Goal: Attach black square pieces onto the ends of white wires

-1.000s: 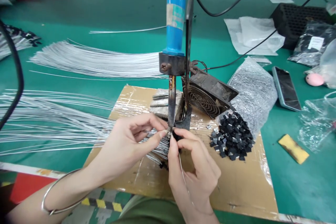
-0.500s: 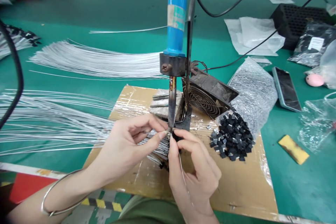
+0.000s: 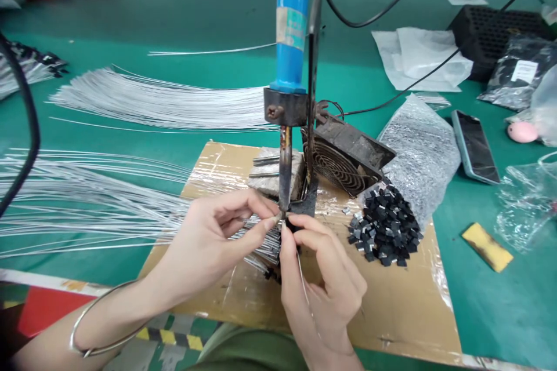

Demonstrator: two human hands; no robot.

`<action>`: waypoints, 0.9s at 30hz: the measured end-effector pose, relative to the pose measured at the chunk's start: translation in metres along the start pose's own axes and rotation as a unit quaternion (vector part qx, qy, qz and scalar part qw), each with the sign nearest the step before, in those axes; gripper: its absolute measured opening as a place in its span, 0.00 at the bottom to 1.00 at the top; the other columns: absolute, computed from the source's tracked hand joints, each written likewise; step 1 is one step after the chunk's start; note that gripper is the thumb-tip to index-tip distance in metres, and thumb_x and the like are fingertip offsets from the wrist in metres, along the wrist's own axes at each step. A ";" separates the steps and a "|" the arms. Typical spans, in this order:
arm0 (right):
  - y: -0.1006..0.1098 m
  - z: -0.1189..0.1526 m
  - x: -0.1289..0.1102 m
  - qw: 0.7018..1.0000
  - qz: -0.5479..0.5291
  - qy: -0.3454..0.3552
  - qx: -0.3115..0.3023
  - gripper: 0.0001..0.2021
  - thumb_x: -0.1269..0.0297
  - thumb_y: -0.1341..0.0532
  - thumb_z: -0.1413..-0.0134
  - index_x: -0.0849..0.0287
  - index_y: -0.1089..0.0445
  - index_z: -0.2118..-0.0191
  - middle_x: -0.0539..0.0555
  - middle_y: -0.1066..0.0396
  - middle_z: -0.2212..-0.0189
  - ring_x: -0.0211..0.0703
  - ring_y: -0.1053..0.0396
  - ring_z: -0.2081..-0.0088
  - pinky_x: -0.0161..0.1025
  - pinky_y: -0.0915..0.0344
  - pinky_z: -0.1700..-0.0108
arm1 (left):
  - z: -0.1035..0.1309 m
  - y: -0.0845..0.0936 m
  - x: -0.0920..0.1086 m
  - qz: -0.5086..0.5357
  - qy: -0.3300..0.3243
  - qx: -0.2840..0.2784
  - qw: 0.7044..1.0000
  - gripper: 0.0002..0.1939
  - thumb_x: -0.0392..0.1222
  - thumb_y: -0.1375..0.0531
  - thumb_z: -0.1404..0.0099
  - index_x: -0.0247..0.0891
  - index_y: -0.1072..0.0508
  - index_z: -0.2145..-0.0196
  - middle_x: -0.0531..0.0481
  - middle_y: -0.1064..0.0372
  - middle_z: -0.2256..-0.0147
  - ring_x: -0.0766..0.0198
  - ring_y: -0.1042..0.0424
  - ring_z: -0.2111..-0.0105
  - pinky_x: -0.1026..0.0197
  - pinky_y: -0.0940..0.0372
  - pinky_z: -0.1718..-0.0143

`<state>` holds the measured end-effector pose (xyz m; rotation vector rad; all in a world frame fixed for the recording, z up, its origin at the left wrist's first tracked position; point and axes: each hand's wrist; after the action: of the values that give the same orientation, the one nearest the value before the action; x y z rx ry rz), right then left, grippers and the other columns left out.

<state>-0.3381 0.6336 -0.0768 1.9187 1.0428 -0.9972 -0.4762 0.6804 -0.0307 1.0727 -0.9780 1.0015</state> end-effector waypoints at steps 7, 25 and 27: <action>-0.001 -0.002 0.000 1.000 0.000 0.007 0.005 0.10 0.81 0.30 0.47 0.58 0.23 0.63 0.53 0.19 0.62 0.41 0.19 0.61 0.36 0.23 0.55 | 0.000 0.001 -0.001 0.002 0.002 -0.001 1.000 0.06 0.38 0.38 0.38 0.37 0.27 0.74 0.47 0.23 0.71 0.60 0.25 0.68 0.60 0.33 0.67; 0.039 -0.010 0.015 0.972 -0.042 -0.190 0.133 0.12 0.58 0.34 0.36 0.60 0.24 0.68 0.48 0.29 0.77 0.36 0.30 0.75 0.33 0.33 0.71 | 0.004 0.009 -0.018 -0.097 -0.013 0.000 0.995 0.07 0.37 0.39 0.36 0.38 0.24 0.72 0.47 0.21 0.69 0.59 0.24 0.69 0.60 0.36 0.72; 0.062 -0.013 0.033 0.959 -0.124 -0.199 0.161 0.18 0.51 0.37 0.38 0.60 0.20 0.68 0.54 0.23 0.74 0.42 0.26 0.73 0.39 0.30 0.72 | 0.010 0.012 -0.024 -0.156 -0.071 0.011 0.985 0.07 0.34 0.39 0.34 0.38 0.22 0.71 0.46 0.20 0.65 0.58 0.23 0.66 0.59 0.34 0.69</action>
<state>-0.2673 0.6302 -0.0862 1.7467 0.9377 -1.7053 -0.4947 0.6695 -0.0489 1.2840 -0.8801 0.6878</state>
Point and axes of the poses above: each hand's wrist, its own z-axis away from the middle knuckle, its own y-axis out of the back of the hand, x = y × z
